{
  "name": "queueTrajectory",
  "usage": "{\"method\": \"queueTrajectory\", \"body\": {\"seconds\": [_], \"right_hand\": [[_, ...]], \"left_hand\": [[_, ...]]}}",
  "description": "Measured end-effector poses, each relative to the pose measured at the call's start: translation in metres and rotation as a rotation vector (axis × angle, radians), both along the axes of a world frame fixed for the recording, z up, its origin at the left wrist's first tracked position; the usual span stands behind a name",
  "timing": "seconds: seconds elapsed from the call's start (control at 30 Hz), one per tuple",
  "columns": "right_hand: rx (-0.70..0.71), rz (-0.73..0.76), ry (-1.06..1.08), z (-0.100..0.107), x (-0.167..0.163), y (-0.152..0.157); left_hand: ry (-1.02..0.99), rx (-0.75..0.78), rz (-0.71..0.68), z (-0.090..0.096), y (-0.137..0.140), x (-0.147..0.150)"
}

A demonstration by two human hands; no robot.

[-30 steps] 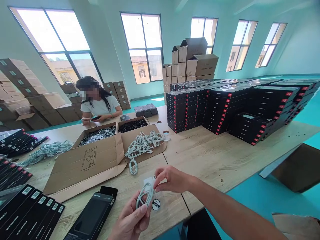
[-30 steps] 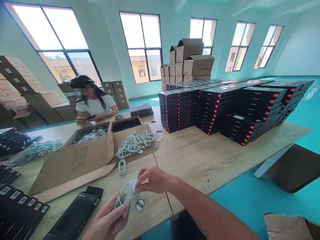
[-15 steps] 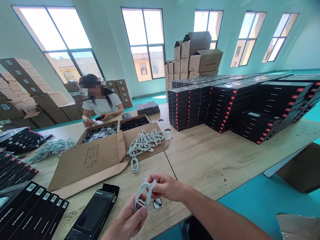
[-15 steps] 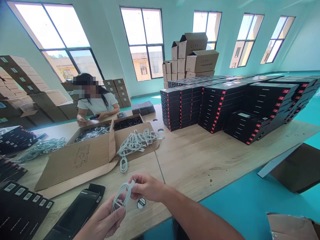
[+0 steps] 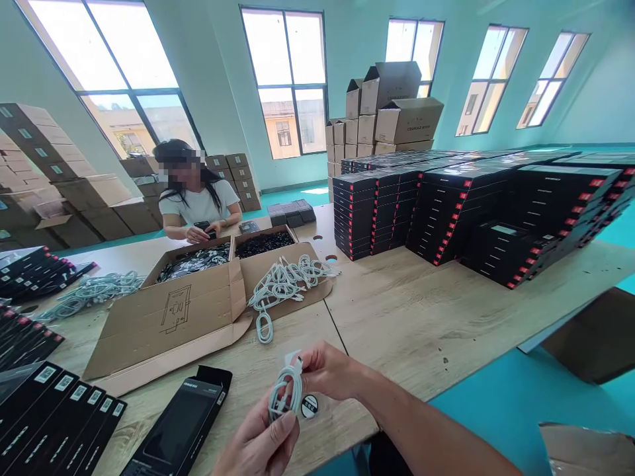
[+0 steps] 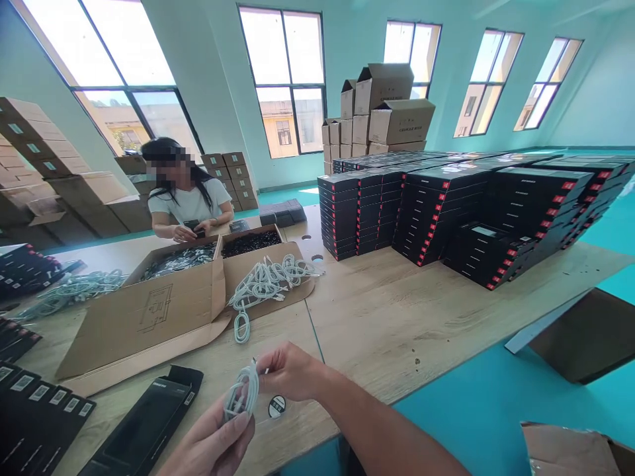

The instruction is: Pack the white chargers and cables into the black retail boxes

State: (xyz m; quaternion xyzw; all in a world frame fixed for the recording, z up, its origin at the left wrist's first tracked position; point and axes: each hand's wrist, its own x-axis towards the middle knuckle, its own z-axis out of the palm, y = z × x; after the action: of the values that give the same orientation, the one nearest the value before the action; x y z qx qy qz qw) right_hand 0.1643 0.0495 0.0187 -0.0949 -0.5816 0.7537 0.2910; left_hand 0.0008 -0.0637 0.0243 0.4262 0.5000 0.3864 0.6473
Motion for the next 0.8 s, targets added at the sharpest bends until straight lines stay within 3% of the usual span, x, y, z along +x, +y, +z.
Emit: {"method": "queueTrajectory", "body": {"seconds": [0.23,0.4,0.57,0.7,0.8], "right_hand": [[0.146,-0.066,-0.065,-0.004,0.005,0.002],[-0.217,-0.081,0.037,-0.008,-0.005,-0.012],[-0.415,-0.331,0.069,-0.002,-0.036,-0.026],[-0.583,-0.443,0.229,0.001,-0.039,-0.013],[-0.66,-0.489,0.31,0.0,-0.028,0.001]], "left_hand": [[-0.027,0.021,0.149,0.001,0.006,0.011],[0.111,0.116,0.246,-0.001,0.017,0.022],[0.414,0.174,0.259,-0.008,0.024,0.032],[0.635,0.152,0.147,0.0,0.023,0.015],[0.84,0.168,0.163,0.0,0.022,-0.006]]}}
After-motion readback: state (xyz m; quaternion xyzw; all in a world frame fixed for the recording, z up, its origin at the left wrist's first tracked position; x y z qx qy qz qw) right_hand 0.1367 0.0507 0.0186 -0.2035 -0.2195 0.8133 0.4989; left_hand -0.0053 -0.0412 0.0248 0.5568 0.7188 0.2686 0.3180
